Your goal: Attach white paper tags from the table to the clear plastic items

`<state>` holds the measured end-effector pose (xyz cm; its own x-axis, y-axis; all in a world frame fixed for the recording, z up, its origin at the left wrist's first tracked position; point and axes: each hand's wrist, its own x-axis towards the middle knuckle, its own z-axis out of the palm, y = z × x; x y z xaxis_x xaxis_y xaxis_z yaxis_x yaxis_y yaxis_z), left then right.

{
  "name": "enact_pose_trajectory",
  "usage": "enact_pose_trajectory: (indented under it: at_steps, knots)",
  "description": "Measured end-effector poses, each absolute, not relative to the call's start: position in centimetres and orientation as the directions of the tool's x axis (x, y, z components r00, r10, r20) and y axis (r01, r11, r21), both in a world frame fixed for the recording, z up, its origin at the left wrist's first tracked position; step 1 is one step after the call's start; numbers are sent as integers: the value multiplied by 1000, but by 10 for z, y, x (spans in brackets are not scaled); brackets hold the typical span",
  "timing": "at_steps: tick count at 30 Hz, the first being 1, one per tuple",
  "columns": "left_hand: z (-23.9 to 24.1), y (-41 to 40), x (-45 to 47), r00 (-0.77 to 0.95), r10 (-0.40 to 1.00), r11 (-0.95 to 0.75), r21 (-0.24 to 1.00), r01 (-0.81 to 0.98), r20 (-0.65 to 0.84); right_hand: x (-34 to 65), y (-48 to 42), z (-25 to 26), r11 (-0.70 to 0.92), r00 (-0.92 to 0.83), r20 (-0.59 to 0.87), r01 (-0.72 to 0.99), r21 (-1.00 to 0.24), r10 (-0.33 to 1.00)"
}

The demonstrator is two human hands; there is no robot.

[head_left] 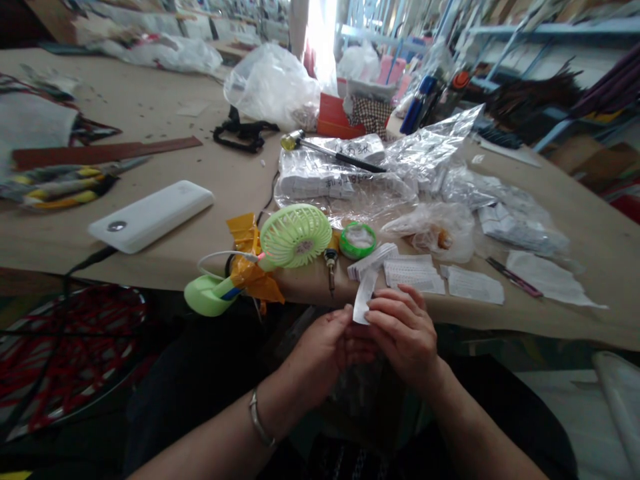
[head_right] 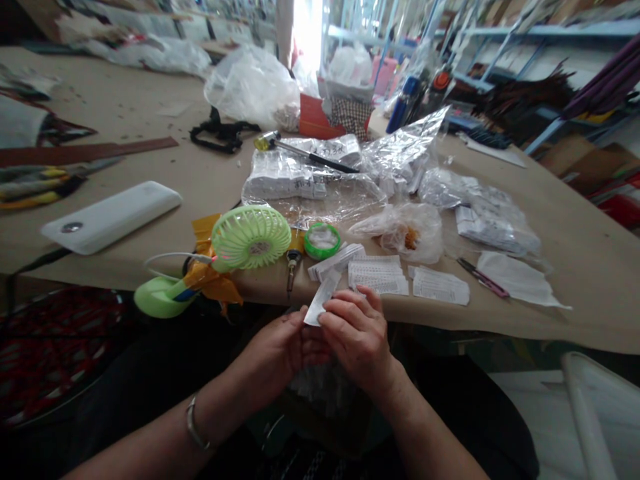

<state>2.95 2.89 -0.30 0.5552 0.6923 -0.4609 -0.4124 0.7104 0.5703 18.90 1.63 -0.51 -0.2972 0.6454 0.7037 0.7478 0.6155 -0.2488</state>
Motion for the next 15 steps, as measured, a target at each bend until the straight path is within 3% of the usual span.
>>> enact_pose_trajectory:
  at_steps: [2,4,9,15]
  knots:
    - [-2,30,36,578,672,740,436,-512,-463,186,5,-7,654,-335,689,709,-265,643]
    - [0,32,42,551,668,743,408,-530,-501,184,-7,-10,672,-366,667,687,-276,648]
    - [2,33,51,479,671,741,488,-461,-566,198,-18,-9,631,-357,643,732,-258,677]
    - [1,27,51,493,629,767,580,-272,-600,235,6,-11,304,-176,622,947,-105,763]
